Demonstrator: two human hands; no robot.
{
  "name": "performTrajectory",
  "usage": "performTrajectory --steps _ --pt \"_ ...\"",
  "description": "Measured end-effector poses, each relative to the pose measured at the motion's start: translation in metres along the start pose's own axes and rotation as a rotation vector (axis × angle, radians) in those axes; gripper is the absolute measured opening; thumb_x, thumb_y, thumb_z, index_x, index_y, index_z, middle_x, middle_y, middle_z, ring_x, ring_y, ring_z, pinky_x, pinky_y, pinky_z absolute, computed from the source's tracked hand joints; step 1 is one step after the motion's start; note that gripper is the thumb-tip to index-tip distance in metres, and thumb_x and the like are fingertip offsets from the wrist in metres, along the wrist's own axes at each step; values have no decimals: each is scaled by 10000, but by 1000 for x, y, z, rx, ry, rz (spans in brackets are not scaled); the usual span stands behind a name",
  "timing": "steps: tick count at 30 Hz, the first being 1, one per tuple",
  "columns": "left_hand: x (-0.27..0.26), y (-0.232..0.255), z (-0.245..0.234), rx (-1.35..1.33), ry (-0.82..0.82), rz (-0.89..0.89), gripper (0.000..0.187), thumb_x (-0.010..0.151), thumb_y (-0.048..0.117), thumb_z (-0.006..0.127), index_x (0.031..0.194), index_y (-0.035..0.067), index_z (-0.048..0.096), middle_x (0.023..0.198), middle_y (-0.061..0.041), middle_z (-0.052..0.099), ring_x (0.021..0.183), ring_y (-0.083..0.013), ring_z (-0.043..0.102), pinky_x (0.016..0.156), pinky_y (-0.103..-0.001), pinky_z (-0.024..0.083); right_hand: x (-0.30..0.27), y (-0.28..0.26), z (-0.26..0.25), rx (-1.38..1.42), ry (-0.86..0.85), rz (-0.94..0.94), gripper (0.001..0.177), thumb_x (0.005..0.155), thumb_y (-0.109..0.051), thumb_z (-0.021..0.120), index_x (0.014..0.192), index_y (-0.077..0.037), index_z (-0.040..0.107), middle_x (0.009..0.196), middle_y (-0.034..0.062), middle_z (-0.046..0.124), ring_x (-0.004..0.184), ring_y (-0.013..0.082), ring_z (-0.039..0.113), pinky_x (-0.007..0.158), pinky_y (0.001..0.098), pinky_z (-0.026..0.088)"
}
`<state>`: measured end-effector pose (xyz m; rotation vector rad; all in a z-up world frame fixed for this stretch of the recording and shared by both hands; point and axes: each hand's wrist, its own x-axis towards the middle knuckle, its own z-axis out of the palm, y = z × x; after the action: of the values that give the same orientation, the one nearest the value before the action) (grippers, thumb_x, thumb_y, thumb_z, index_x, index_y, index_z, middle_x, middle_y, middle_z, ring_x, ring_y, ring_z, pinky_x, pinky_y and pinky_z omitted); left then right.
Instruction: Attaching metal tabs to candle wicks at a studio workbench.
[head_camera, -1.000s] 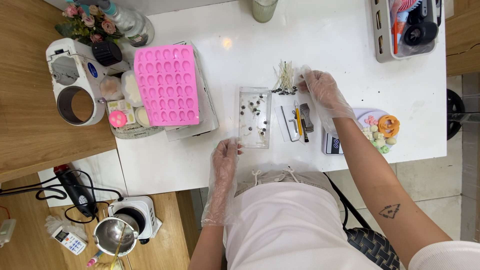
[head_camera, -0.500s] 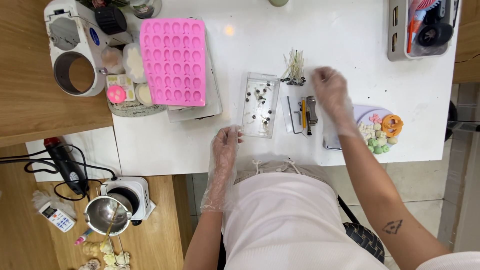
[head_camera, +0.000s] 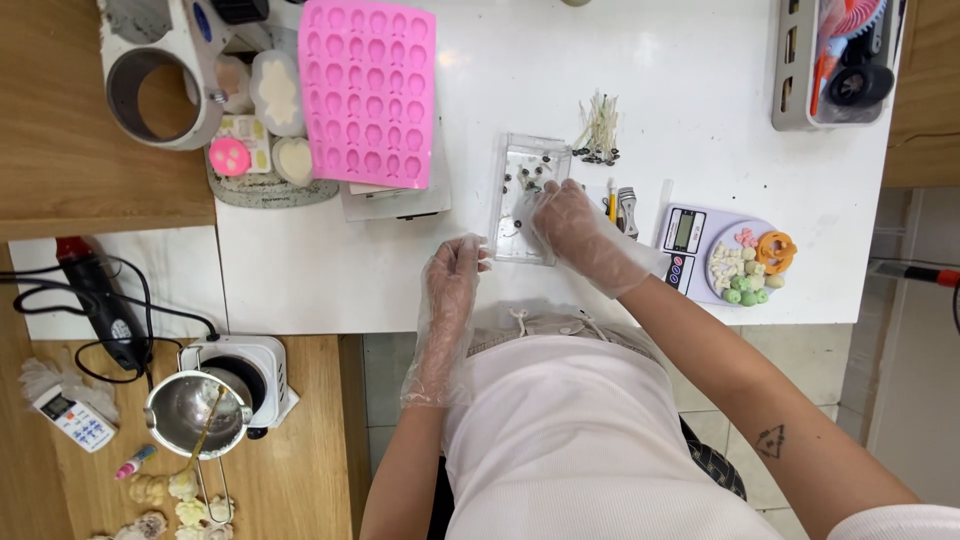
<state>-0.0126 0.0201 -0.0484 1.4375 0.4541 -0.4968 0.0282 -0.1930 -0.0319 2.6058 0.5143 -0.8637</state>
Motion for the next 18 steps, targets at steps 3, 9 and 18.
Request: performTrajectory --steps 3,9,18 --pt "2 -9 -6 -53 6 28 263 1009 289 632 1070 39 689 897 -29 722 770 -80 649 716 -244 559 -3 10 -7 -17 39 -48 118 890 -63 598 987 -18 649 954 112 654 913 206 613 887 374 503" --pt "-1 -3 -8 -51 -2 8 278 992 307 631 1059 43 689 878 -26 729 745 -85 650 661 -241 519 -28 35 -53 109 -132 92 281 1112 -178 443 1019 -22 657 846 89 711 633 129 603 563 303 566" --pt "-2 10 6 -52 -59 16 269 988 303 647 1011 37 681 854 -36 721 734 -91 629 659 -244 502 -12 5 -25 459 18 119 225 1005 -330 533 1124 -190 664 711 -20 627 522 163 503 498 341 536"
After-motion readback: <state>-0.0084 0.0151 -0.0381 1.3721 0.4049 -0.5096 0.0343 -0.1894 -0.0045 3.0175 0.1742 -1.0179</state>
